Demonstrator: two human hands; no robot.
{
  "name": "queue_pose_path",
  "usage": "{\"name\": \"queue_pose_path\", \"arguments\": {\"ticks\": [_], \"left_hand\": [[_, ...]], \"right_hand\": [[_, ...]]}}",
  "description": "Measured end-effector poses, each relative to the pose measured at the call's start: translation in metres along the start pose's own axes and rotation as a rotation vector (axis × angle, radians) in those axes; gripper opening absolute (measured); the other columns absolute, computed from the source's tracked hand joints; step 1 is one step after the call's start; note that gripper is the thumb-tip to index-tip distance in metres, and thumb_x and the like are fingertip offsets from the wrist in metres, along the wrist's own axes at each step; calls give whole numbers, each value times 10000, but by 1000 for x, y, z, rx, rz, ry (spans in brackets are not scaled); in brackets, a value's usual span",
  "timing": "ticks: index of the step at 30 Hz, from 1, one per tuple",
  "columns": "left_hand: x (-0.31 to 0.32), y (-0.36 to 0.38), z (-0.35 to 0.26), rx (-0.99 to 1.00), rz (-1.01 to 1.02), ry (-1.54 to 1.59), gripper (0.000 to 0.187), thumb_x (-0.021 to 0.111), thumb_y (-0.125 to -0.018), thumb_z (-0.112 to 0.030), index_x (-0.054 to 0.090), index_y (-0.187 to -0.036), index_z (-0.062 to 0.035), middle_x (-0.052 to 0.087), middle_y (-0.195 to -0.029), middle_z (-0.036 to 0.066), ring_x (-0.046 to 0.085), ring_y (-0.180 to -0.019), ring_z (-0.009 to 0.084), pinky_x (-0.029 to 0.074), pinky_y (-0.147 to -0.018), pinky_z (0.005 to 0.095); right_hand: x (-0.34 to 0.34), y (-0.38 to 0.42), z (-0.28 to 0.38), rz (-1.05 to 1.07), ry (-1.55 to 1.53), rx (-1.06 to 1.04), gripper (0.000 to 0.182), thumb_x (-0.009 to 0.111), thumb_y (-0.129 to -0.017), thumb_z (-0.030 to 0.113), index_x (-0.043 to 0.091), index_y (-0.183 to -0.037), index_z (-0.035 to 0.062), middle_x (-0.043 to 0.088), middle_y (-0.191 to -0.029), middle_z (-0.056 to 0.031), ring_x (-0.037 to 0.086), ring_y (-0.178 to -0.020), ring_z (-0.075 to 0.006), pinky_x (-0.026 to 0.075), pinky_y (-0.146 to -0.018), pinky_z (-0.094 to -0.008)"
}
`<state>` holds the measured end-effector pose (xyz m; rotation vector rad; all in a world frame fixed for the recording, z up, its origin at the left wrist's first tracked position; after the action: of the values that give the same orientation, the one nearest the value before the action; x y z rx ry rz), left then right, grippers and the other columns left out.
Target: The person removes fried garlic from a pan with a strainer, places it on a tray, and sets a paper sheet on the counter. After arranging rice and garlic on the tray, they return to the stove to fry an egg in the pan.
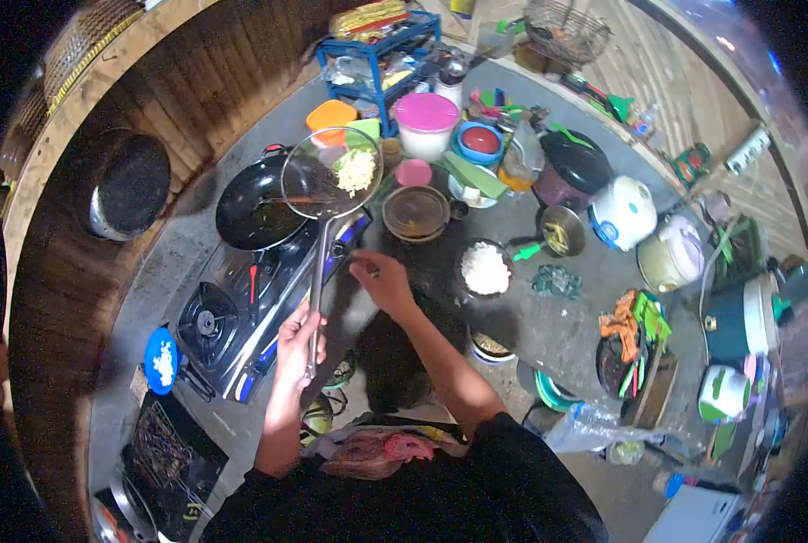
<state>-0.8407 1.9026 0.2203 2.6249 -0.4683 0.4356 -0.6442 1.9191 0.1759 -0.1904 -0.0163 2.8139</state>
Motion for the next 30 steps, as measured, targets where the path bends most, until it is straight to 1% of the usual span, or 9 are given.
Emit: {"name": "queue_pose_path", "arguments": {"ticks": [3,5,6,9,14,17,20,24,30], "left_hand": [[-2,-8,-11,63,-103,-37,371,525,-913,-154,471,-1267,-58,534,-813,11,463,-430,58,374,-330,200],[-8,-18,-10,83,-198,-31,436,541,-907,-148,424,-1321,-76,532,-804,10,461,-431,61,371,-328,199],[-12,-23,-9,109,-224,-31,439,538,-909,-148,420,-1325,-71,530,-811,10,463,-435,61,375,-332,198],[-12,-32,-11,135,-322,-53,433,527,-916,-157,421,-1325,-59,525,-819,11,463,-441,61,375,-341,199],[-14,-38,-4,120,-451,-35,415,534,-913,-167,447,-1310,-81,545,-815,4,466,-437,57,360,-344,200],[-10,-38,-5,133,-480,-22,413,542,-908,-170,455,-1303,-85,552,-799,0,471,-437,59,364,-347,209],[-8,-36,-5,138,-514,-16,421,548,-904,-175,452,-1304,-81,552,-795,0,477,-442,61,374,-351,213],[-9,-33,-7,146,-530,-13,425,545,-904,-174,448,-1306,-76,551,-804,4,470,-448,61,378,-354,211],[-18,-23,-11,200,-512,-10,388,519,-911,-153,462,-1277,-37,546,-827,19,463,-458,61,377,-355,210]], "right_hand": [[-3,-62,-14,-58,119,-130,311,669,-800,178,622,-1066,24,674,-898,-122,647,-799,-189,489,-734,-300],[-2,-98,-21,-116,233,-439,249,660,-790,120,645,-1013,10,679,-900,-123,644,-784,-168,493,-701,-274],[0,-113,-22,-101,258,-321,258,662,-777,122,645,-1012,18,674,-918,-138,652,-820,-235,501,-730,-312],[2,-146,-4,-95,452,-462,228,653,-753,126,652,-959,29,646,-946,-176,605,-897,-324,451,-844,-387],[22,-188,-26,35,708,-501,331,690,-724,201,641,-1021,62,591,-994,-124,547,-953,-310,437,-844,-408],[34,-200,-31,131,935,-387,402,681,-743,237,597,-1103,78,604,-989,-140,570,-971,-304,447,-839,-418],[41,-209,-35,234,964,-285,368,671,-755,233,596,-1078,73,611,-980,-134,584,-960,-299,459,-820,-424],[38,-203,-24,164,877,-512,262,618,-809,215,594,-1003,41,613,-951,-142,595,-919,-302,480,-776,-399],[22,-181,-12,94,874,-466,246,568,-849,233,580,-991,32,617,-934,-173,616,-848,-339,493,-718,-432]]}}
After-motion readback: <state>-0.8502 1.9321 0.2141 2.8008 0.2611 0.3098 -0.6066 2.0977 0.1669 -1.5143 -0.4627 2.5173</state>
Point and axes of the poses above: each hand's wrist, its own y-axis away from the middle knuckle, its own x-axis out of the palm, z = x × y, the point moved 2 cm from there along -y, towards the middle knuckle
